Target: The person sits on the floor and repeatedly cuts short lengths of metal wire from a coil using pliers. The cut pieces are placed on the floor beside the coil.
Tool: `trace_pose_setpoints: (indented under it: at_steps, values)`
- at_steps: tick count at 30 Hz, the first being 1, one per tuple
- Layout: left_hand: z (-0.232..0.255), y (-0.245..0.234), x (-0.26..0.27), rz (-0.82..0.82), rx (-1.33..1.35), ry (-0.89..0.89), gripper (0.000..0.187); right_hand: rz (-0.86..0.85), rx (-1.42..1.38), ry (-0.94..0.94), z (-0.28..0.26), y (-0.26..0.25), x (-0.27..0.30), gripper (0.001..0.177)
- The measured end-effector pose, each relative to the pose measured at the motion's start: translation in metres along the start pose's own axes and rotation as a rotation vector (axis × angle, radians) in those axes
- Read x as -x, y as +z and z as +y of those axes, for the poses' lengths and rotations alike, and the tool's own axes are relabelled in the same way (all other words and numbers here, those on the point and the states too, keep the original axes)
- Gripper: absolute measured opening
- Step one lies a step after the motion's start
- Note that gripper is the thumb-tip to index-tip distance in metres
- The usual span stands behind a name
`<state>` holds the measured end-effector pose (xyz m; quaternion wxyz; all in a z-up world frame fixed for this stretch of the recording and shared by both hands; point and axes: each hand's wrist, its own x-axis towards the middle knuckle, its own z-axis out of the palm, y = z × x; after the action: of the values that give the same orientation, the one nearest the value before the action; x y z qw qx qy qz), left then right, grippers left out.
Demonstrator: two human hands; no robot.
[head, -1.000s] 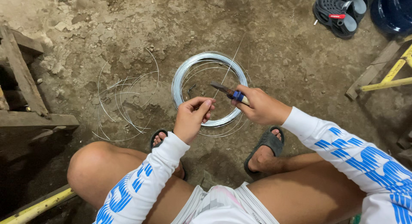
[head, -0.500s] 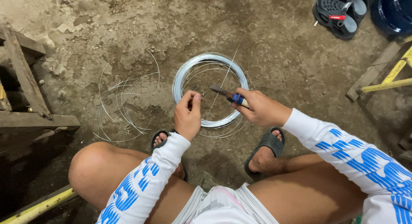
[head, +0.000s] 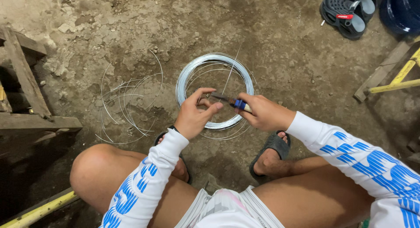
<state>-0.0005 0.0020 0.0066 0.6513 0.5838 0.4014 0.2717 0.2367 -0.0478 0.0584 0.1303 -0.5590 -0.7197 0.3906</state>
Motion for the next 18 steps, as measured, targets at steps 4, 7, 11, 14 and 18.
trace_pose_setpoints:
  at_steps: [4,7,11,14,18]
  values:
    - [-0.002,0.003,-0.001,-0.104,0.152,0.017,0.045,-0.057,0.026,0.038,-0.001,0.003,0.001,0.019]
    - [-0.011,0.004,-0.004,-0.116,0.142,0.043,0.036,-0.097,0.035,0.083,-0.002,0.006,0.003,0.021]
    - [-0.026,0.015,-0.003,-0.01,0.125,0.043,0.026,-0.054,0.073,-0.003,-0.004,0.013,0.004,0.024]
    - [-0.035,0.027,0.0,0.158,0.057,0.084,0.023,-0.041,0.087,-0.005,-0.005,0.02,0.005,0.026]
    - [-0.044,0.036,0.002,0.311,0.019,0.184,0.019,-0.033,0.085,0.029,-0.006,0.029,0.003,0.025]
